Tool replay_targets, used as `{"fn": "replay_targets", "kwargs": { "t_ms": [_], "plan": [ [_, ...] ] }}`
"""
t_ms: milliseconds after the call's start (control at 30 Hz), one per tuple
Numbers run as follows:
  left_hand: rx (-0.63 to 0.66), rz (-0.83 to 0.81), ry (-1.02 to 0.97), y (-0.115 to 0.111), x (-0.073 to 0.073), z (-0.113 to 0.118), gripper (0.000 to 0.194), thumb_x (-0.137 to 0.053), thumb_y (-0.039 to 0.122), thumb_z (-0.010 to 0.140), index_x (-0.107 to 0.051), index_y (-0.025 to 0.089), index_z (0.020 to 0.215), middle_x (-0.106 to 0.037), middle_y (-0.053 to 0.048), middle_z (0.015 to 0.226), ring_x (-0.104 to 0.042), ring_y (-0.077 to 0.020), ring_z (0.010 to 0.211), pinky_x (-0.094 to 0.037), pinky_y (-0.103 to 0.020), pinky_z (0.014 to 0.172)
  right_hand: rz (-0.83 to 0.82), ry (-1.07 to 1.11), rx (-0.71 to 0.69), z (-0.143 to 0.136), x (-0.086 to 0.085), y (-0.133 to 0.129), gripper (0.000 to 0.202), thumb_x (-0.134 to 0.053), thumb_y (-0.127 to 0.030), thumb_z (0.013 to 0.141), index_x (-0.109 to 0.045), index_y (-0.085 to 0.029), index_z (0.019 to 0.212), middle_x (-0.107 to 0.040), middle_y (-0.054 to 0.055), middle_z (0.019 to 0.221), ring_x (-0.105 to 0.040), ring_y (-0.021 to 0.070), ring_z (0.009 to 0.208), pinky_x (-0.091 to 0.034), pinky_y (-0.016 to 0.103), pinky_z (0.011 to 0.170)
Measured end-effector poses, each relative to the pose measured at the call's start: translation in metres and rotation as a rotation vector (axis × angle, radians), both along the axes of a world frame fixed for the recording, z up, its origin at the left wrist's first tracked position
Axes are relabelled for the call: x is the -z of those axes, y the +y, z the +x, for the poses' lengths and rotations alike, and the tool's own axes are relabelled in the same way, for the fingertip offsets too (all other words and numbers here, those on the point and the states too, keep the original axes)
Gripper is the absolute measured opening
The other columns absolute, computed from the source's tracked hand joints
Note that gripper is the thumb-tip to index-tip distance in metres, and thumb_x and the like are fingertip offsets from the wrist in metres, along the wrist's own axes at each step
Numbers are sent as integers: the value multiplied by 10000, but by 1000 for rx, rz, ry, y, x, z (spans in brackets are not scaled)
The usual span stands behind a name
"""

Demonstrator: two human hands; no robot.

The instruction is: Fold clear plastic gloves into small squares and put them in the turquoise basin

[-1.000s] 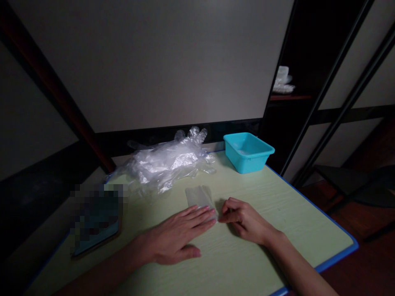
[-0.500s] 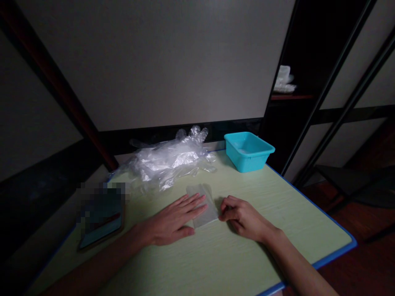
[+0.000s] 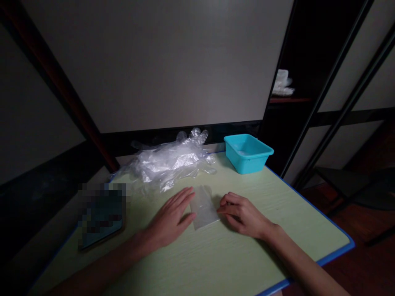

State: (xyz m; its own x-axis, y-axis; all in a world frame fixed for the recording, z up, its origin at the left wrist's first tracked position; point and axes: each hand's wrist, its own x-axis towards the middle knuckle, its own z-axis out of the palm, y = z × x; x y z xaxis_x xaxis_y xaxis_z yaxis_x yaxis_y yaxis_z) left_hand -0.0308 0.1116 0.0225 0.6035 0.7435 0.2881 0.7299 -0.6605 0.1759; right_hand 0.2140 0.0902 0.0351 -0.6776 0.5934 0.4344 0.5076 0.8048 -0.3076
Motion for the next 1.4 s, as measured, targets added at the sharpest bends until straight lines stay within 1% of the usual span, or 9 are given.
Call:
{"fn": "replay_targets", "kwargs": {
  "t_ms": [100,167,367,833,933,1033,1100,1233,1400],
  "plan": [
    [25,3,-4,-10,0,6,494,-492,356,795,-391,144,1229,-337,-114,1353,-260,-229,1256,-270,-397,1012,166,-241,-18,-3,-3,2,175,-438,-224,863,-591,-149,901,-558,66,820,-494,163,763,-393,298,659],
    [23,15,-32,-13,0,7,482,-523,338,775,-412,154,1206,-366,-110,1332,-289,-231,1238,-285,-399,1004,282,-367,-22,-4,-1,3,179,-427,-233,875,-587,-160,841,-568,45,765,-490,160,721,-367,294,613],
    [60,11,-84,-15,-3,7,347,-575,276,740,-510,187,1069,-499,-77,1189,-411,-221,1131,-339,-381,964,415,-468,-45,-7,0,1,246,-390,-167,888,-558,-171,708,-565,24,693,-466,145,639,-319,303,559],
    [90,-18,-69,-16,-5,8,325,-592,297,726,-518,190,1024,-517,-70,1104,-448,-228,1048,-373,-388,917,324,-454,-50,-13,-4,-1,207,-396,-151,881,-560,-166,757,-580,29,695,-498,149,643,-382,297,564],
    [103,-37,-70,-16,-4,8,314,-585,295,731,-530,166,1013,-534,-76,1070,-465,-228,1015,-397,-371,892,328,-461,-78,-12,-1,0,186,-400,-140,876,-579,-141,826,-623,68,862,-546,160,727,-445,307,618],
    [109,-28,-78,-15,-3,8,303,-577,279,734,-536,154,1008,-550,-78,1055,-475,-223,1001,-405,-361,886,312,-462,-102,-10,2,2,179,-404,-111,866,-578,-121,906,-600,105,1045,-565,177,879,-479,332,737],
    [108,-16,-74,-15,-2,8,307,-574,275,732,-537,157,1013,-562,-75,1047,-491,-220,984,-416,-365,875,244,-444,-74,-10,2,2,182,-404,-110,865,-568,-119,944,-596,107,1066,-566,175,926,-488,324,771],
    [100,8,-46,-16,-2,7,315,-564,294,734,-541,160,1018,-577,-73,1040,-523,-220,953,-438,-369,844,140,-421,-23,-9,-1,3,165,-423,-128,860,-564,-121,945,-617,101,1029,-595,166,875,-512,302,739],
    [102,14,-26,-16,-4,7,298,-557,298,740,-547,163,1005,-584,-70,1037,-530,-217,943,-440,-357,834,276,-427,-66,-6,-1,1,198,-419,-116,862,-584,-136,970,-620,96,1028,-577,174,914,-494,328,762]
  ]
}}
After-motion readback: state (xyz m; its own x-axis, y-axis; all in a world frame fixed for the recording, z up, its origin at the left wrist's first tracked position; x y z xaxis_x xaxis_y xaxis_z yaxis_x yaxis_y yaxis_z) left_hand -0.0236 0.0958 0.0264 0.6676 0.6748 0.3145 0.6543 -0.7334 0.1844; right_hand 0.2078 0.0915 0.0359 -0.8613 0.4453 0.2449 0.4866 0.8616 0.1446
